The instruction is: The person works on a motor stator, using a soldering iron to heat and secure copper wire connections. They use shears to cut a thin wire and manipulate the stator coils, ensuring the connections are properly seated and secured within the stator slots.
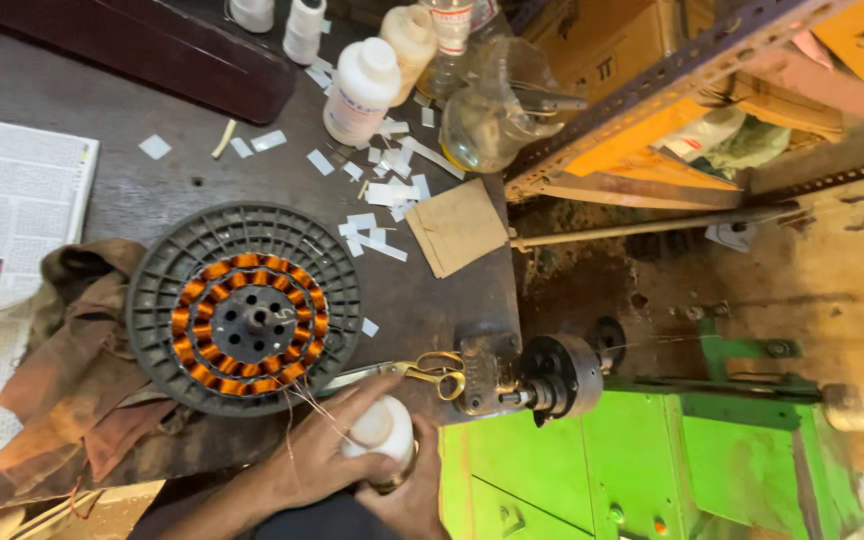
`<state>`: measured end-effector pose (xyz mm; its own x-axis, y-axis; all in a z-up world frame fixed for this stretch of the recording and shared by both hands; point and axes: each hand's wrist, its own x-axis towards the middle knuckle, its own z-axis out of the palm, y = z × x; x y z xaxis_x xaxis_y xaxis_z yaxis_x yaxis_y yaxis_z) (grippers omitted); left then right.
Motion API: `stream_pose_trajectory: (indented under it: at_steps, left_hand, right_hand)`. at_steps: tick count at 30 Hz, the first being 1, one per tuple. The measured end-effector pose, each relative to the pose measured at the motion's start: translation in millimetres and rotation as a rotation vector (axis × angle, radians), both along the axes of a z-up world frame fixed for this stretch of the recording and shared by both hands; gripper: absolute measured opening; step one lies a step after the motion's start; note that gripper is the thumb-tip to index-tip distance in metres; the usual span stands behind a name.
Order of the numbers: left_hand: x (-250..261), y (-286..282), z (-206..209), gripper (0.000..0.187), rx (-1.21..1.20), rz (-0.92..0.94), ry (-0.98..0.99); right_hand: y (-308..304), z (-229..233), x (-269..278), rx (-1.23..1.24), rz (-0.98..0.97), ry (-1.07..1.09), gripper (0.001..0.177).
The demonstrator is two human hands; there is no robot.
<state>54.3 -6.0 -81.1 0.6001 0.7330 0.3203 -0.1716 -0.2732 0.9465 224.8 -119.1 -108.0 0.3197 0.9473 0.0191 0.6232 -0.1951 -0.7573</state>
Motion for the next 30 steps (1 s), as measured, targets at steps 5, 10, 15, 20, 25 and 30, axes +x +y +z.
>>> stream_pose_trajectory:
  at_steps: [5,10,15,20,25,30]
  left_hand:
    - [24,15,19,0.051,-0.058,-0.101,0.067]
    - [26,22,27,0.047,-0.008,-0.224,0.070]
    - [30,20,36,0.055,0.011,-0.240,0.099]
    - [11,15,21,0.093,-0.135,-0.011,0.032]
    - [-20,-21,-2,0.069,-0.393,-0.059,0.332]
    - [-51,-39,-31,0.043,-0.370,0.156,0.425]
  right_hand:
    - [6,-2,17,0.010,0.095,0.484,0.094]
    - [11,-8,65,-0.106,0.316,0.795,0.109]
    - [35,-31,98,-0.144,0.594,0.998,0.112]
    - [73,-30,104,-0.084,0.398,0.941,0.115]
    - [192,-21,78,0.457,0.016,0.607,0.100]
    - [362,-21,76,0.712,-0.207,0.258,0.098]
